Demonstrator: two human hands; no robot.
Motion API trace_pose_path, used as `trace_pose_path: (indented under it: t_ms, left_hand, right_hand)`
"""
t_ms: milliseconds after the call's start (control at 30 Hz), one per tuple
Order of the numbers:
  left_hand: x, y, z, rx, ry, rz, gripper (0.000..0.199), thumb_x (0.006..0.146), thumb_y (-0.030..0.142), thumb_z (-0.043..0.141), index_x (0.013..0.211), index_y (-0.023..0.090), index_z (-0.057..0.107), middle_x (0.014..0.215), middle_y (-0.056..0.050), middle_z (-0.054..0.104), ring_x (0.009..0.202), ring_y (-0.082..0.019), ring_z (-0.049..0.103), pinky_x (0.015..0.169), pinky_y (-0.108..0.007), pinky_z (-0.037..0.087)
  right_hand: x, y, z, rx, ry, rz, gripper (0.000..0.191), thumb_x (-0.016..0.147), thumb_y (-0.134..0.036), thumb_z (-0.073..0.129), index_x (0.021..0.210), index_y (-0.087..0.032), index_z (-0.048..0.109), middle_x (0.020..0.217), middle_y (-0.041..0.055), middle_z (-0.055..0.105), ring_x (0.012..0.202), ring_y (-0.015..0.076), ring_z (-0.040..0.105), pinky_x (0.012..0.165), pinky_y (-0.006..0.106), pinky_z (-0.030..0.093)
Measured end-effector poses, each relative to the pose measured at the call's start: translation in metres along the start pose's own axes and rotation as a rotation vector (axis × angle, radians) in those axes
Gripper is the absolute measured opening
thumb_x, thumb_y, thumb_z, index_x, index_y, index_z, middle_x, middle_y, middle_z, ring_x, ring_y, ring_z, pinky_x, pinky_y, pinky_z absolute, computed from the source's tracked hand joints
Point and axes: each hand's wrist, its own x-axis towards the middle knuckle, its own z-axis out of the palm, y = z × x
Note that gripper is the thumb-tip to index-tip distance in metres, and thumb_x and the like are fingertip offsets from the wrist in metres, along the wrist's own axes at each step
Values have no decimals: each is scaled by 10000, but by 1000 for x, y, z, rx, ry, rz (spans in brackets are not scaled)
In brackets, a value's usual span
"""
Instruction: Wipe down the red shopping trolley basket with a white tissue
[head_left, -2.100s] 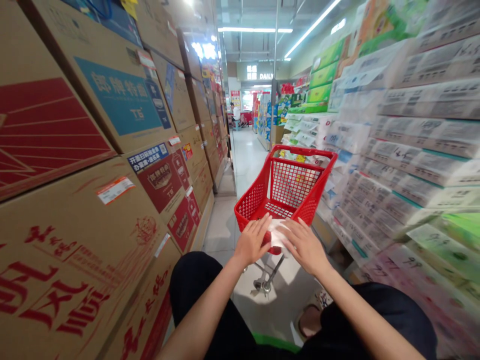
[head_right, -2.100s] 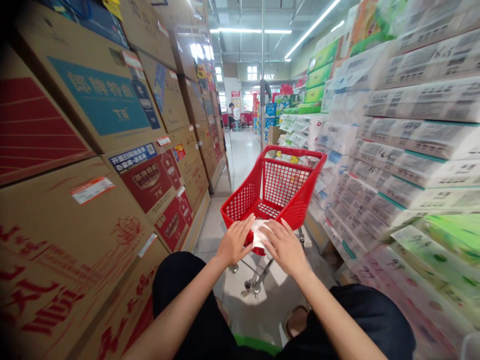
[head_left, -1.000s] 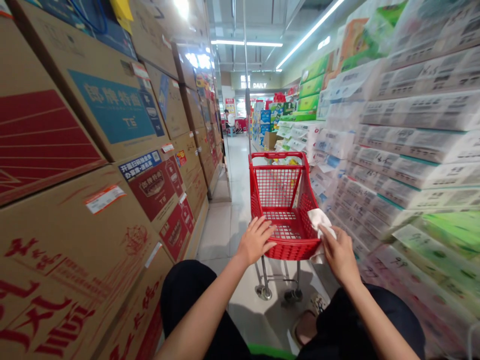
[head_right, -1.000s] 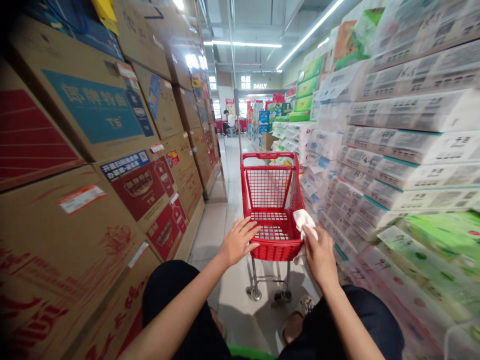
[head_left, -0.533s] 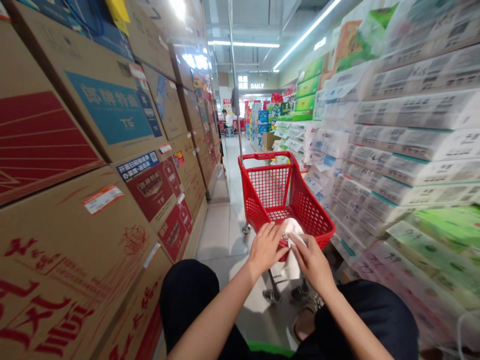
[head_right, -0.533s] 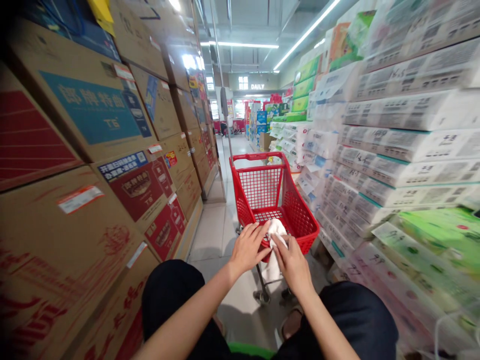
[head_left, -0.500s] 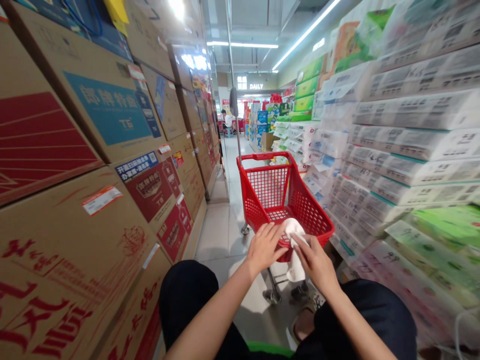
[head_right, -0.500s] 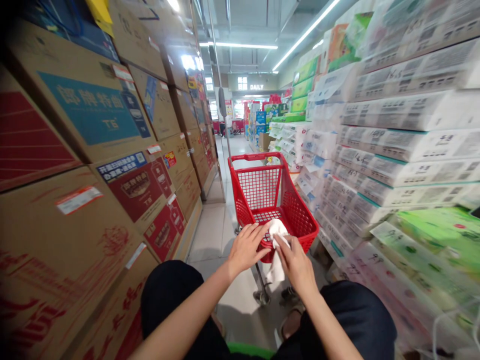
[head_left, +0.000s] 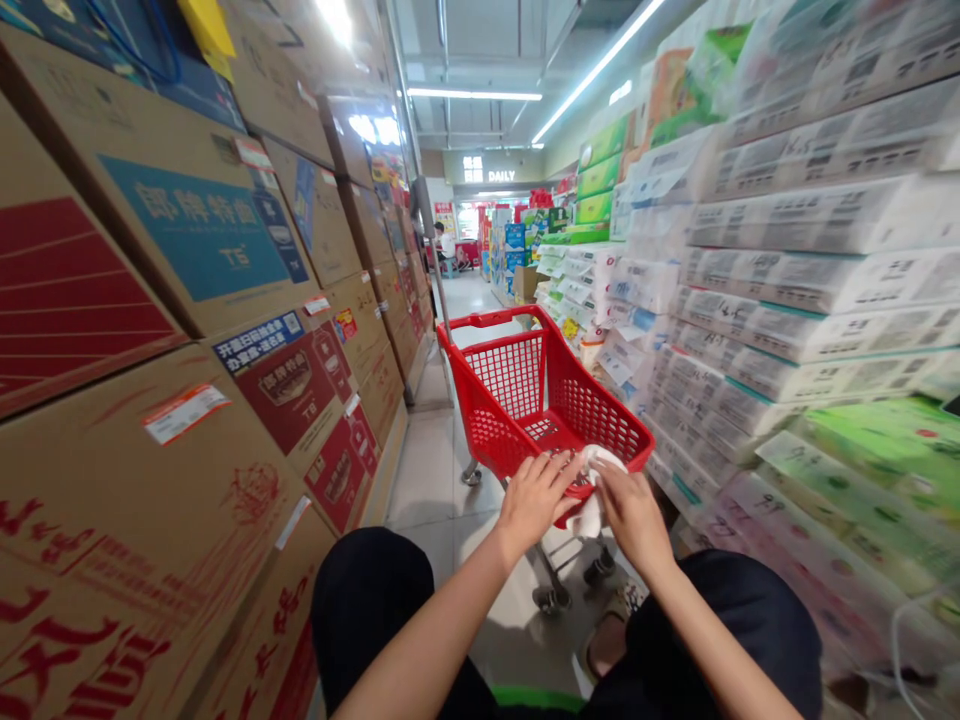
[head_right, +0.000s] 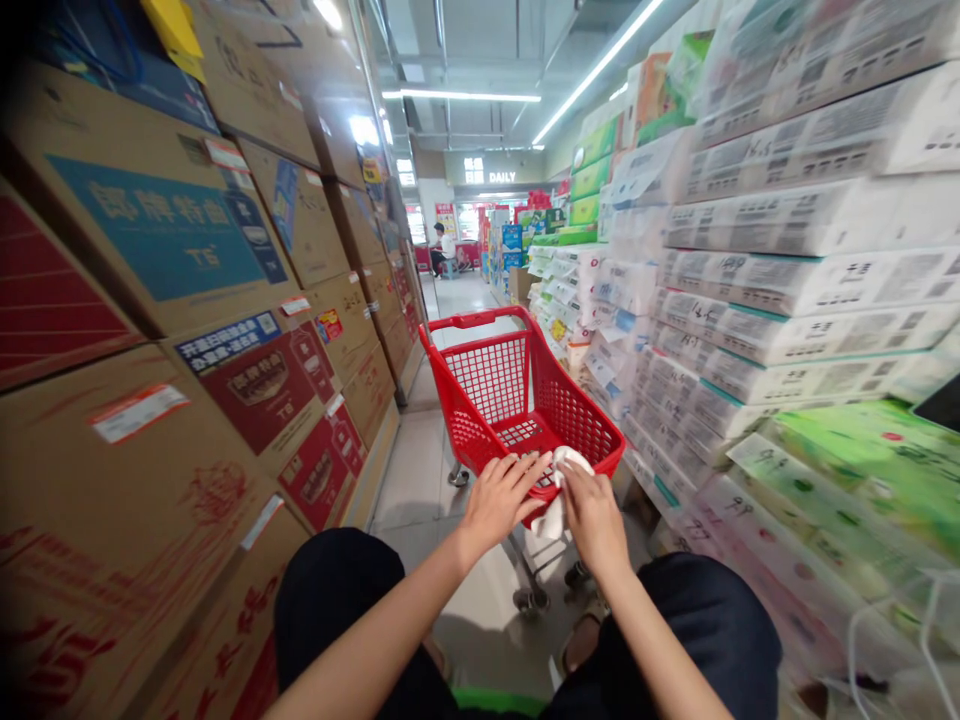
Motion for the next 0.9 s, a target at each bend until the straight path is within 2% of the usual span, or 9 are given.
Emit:
trace_pose_path:
  t_ms: [100, 167, 233, 333, 467, 567, 733, 800, 900]
  left_hand:
    - [7, 5, -2, -28, -23, -35, 867, 990, 409, 595, 1660, 208, 83, 1643, -66, 391, 1355, -248, 510, 1114, -387, 404]
    - [13, 0, -4, -51, -39, -19, 901, 971, 408, 612, 1661, 214, 66, 1673, -67, 326, 1328, -252, 530, 1124, -398, 396]
    - [18, -14, -6, -67, -40, 30, 905, 948, 526, 624, 1657, 268, 123, 1692, -44, 281, 1344, -270, 516, 1186, -447, 338]
    - [23, -46, -6, -51, -8, 65, 906, 896, 697, 608, 1630, 311, 244, 1703, -26, 253, 1491, -325, 349, 1271, -564, 154]
    - [22, -74, 1, -14, 14, -37, 798, 939, 628, 594, 1613, 325, 294, 1664, -36, 350, 1535, -344, 269, 1272, -589, 144]
    - [22, -67, 6, 2, 11, -73, 826, 942, 544, 629, 1633, 327, 231, 1626, -49, 408, 1505, -360, 319, 1258, -577, 202]
    - [28, -37, 7, 8, 8, -137, 933, 911, 442, 685, 1652, 316, 132, 1628, -78, 393, 1458, -406, 368, 1212, -575, 284]
    - [31, -29, 6, 6, 7, -168, 942, 907, 428, 685, 1653, 319, 121, 1627, -89, 393, 1441, -426, 384, 1185, -586, 314]
    - [35, -21, 8, 8, -1, -184, 958, 894, 423, 693, 1654, 311, 120, 1619, -113, 400, 1417, -448, 410, 1154, -597, 341]
  right_hand:
    - [-7, -31, 1, 55, -49, -53, 419, 1037, -347, 450, 1410, -237, 606, 1397, 95, 658, 1242, 281, 623, 1050, 491, 509]
    - [-9, -33, -4, 72, -74, -42, 415, 1036, -354, 460, 1419, -279, 600, 1386, 65, 668, 1236, 265, 635, 1045, 477, 528]
    - [-10, -19, -13, 65, -101, -19, 408, 1034, -372, 468, 1417, -330, 601, 1374, 35, 678, 1214, 252, 650, 1024, 465, 552]
    - [-7, 19, -26, 21, -84, 26, 414, 1029, -396, 475, 1425, -363, 590, 1375, 14, 677, 1209, 253, 652, 1020, 477, 556]
    - [0, 50, -30, -7, -13, 131, 419, 1038, -413, 436, 1404, -309, 612, 1402, 45, 659, 1237, 264, 641, 1037, 486, 529]
    - [7, 41, -26, -57, 3, 158, 411, 1045, -422, 410, 1325, -258, 662, 1340, 82, 695, 1191, 274, 660, 992, 455, 530]
    - [17, 8, -25, -306, -77, 132, 386, 1045, -421, 394, 984, -234, 726, 888, 112, 750, 840, 268, 673, 695, 369, 505]
    - [20, -1, -25, -352, -71, 98, 351, 1041, -381, 404, 940, -241, 709, 874, 108, 743, 823, 255, 656, 665, 346, 480]
    - [24, -11, -20, -336, -37, 39, 298, 1032, -314, 417, 1065, -249, 706, 1023, 108, 763, 852, 253, 650, 702, 354, 504]
